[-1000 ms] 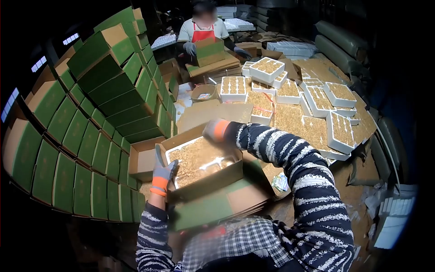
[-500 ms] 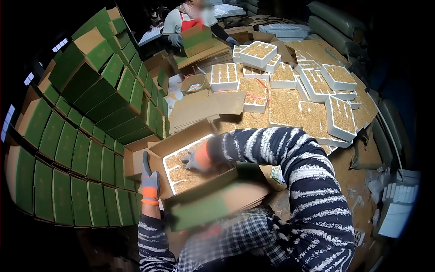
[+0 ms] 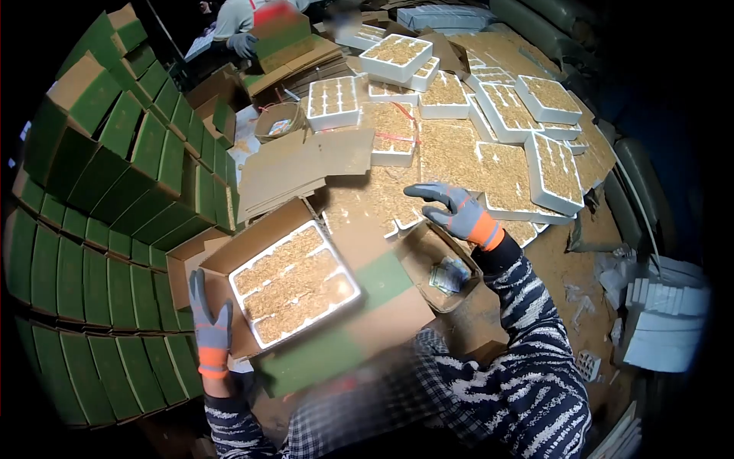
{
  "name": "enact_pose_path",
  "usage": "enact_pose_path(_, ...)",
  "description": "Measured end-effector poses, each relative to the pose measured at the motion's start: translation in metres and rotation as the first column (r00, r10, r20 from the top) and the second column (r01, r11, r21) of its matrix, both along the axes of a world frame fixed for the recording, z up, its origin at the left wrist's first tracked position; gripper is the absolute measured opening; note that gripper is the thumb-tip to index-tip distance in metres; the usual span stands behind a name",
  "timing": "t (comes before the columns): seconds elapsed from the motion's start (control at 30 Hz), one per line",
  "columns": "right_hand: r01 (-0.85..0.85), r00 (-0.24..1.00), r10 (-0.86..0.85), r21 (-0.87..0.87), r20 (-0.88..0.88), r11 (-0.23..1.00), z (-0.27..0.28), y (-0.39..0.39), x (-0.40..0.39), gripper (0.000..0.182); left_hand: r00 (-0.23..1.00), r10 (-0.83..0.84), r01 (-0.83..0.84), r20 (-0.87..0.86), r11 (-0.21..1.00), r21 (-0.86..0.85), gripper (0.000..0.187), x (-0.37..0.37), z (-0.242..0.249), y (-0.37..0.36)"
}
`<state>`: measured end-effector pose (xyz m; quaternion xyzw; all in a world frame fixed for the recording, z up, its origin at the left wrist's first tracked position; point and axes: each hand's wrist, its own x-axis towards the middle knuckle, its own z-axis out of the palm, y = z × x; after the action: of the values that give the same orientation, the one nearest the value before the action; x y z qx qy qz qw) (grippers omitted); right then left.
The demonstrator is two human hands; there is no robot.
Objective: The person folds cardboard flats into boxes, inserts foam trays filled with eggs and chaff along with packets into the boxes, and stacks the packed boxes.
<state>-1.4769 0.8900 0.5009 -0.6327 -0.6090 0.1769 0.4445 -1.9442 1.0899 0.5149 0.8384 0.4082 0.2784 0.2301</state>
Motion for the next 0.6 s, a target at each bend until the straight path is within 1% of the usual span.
enact_pose_path(0.03,0.103,0.986,-0.082,-0.146,0.145,0.984,-0.024,-0.022,0.009,0.046,0.998,0.008,-0.002,0.061,0.996,-0.094,0.075,-0.003,0.005,0.011)
enact_pose_path(0.07,0.181,0.964,-0.105,-0.312,0.244,0.933,-0.063,-0.042,0.016,0.053,0.993,0.029,-0.007,0.117,0.983,-0.182,0.073,-0.006,0.011,0.024)
enact_pose_path(0.1,0.212,0.949,-0.078,-0.436,0.306,0.875,-0.092,-0.060,0.016,0.061,0.996,0.033,-0.021,0.085,0.991,-0.134,0.069,-0.006,0.021,0.043)
enact_pose_path(0.13,0.228,0.939,-0.053,-0.502,0.339,0.835,-0.138,-0.076,0.015,0.068,0.998,0.048,-0.044,0.052,0.996,-0.075,0.066,-0.002,0.035,0.059)
enact_pose_path(0.17,0.248,0.934,-0.061,-0.516,0.353,0.820,-0.174,-0.090,0.006,0.073,0.998,0.059,-0.059,0.032,0.998,-0.020,0.061,0.016,0.055,0.067)
enact_pose_path(0.2,0.265,0.920,-0.032,-0.560,0.391,0.785,-0.183,-0.097,-0.010,0.073,0.998,0.060,-0.059,0.011,0.996,-0.064,0.058,0.029,0.065,0.085)
enact_pose_path(0.23,0.346,0.889,-0.100,-0.512,0.447,0.786,-0.212,-0.108,-0.027,0.072,1.000,-0.006,0.005,-0.005,0.992,-0.128,0.058,0.039,0.067,0.110)
enact_pose_path(0.27,0.385,0.888,-0.120,-0.574,0.445,0.722,-0.234,-0.113,-0.037,0.068,0.997,-0.073,0.069,-0.016,0.979,-0.193,0.058,0.052,0.064,0.137)
enact_pose_path(0.3,0.430,0.878,-0.133,-0.634,0.459,0.643,-0.246,-0.115,-0.048,0.060,0.980,-0.148,0.120,-0.135,0.973,-0.195,0.058,0.072,0.065,0.158)
enact_pose_path(0.33,0.481,0.826,-0.162,-0.526,0.539,0.701,-0.265,-0.121,-0.052,0.046,0.942,-0.221,0.169,-0.252,0.963,-0.210,0.059,0.095,0.064,0.176)
enact_pose_path(0.37,0.417,0.890,-0.197,-0.558,0.412,0.717,-0.265,-0.121,-0.050,0.034,0.894,-0.318,0.255,-0.315,0.940,-0.225,0.059,0.119,0.059,0.193)
enact_pose_path(0.4,0.468,0.838,-0.234,-0.430,0.492,0.772,-0.276,-0.125,-0.054,0.023,0.831,-0.413,0.338,-0.373,0.907,-0.252,0.060,0.144,0.053,0.206)
enact_pose_path(0.47,0.419,0.890,-0.211,-0.541,0.404,0.729,-0.268,-0.123,-0.051,0.019,0.675,-0.500,0.325,-0.542,0.861,-0.390,0.064,0.199,0.045,0.216)
enact_pose_path(0.53,0.423,0.902,-0.237,-0.629,0.361,0.652,-0.241,-0.117,-0.050,0.023,0.571,-0.560,0.384,-0.600,0.829,-0.408,0.081,0.236,0.009,0.239)
enact_pose_path(0.57,0.504,0.849,-0.309,-0.481,0.429,0.717,-0.254,-0.123,-0.052,0.028,0.520,-0.564,0.409,-0.642,0.824,-0.392,0.095,0.248,-0.017,0.248)
enact_pose_path(0.6,0.495,0.866,-0.342,-0.524,0.366,0.693,-0.238,-0.117,-0.052,0.031,0.466,-0.565,0.436,-0.681,0.817,-0.378,0.109,0.257,-0.042,0.253)
